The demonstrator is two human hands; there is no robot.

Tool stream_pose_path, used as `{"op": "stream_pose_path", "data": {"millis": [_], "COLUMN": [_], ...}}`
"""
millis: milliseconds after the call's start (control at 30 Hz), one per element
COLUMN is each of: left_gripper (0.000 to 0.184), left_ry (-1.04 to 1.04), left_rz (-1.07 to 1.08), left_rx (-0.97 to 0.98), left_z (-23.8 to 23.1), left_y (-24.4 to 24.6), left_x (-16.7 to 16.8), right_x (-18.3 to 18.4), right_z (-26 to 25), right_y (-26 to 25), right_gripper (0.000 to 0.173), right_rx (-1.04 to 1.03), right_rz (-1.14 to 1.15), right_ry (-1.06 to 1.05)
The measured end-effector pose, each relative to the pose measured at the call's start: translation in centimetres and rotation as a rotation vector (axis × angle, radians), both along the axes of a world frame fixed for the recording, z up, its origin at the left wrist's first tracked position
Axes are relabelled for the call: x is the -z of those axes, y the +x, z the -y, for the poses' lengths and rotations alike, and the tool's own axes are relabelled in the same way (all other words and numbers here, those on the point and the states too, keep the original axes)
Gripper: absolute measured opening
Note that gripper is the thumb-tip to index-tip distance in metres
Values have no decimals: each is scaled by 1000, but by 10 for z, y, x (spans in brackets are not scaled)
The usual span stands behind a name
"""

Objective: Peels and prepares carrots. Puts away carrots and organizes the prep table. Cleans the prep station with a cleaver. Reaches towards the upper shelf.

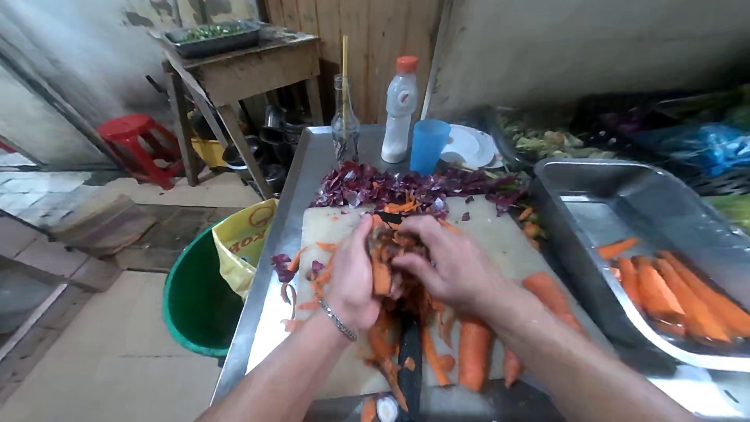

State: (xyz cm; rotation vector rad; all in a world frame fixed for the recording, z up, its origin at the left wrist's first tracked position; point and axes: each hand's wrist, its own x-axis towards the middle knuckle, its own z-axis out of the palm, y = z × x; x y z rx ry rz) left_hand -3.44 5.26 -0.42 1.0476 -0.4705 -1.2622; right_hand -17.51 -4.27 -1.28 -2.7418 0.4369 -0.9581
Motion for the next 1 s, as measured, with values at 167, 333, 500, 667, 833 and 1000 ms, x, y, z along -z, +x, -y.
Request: {"op": "stream_pose_path", "data": {"millis": [167,333,500,667,833,1000], "left_gripper": [60,50,49,51,58,58], "left_ry": [-17,-103,-68,-63,22,74], "left_rz": [-8,-86,-51,-35,-5,1], "left_rx": [72,17,38,42,53,38], "left_z": [4,1,1,0,1,2], "left_y": [-2,12,9,6,4,4], "left_x": [0,9,7,3,-4,-8], "right_x": [-1,-1,2,2,4,3], "right_z": [13,-23,-14,-8,3,8], "right_y": [-8,3,0,0,0,0], "right_gripper": [46,43,42,43,45,41], "right_rx": [92,-120,-110,-90,-61,18], "right_rz": [22,9,32,59,54,21], "right_ry": [96,33,-61,-101,-88,-51]}}
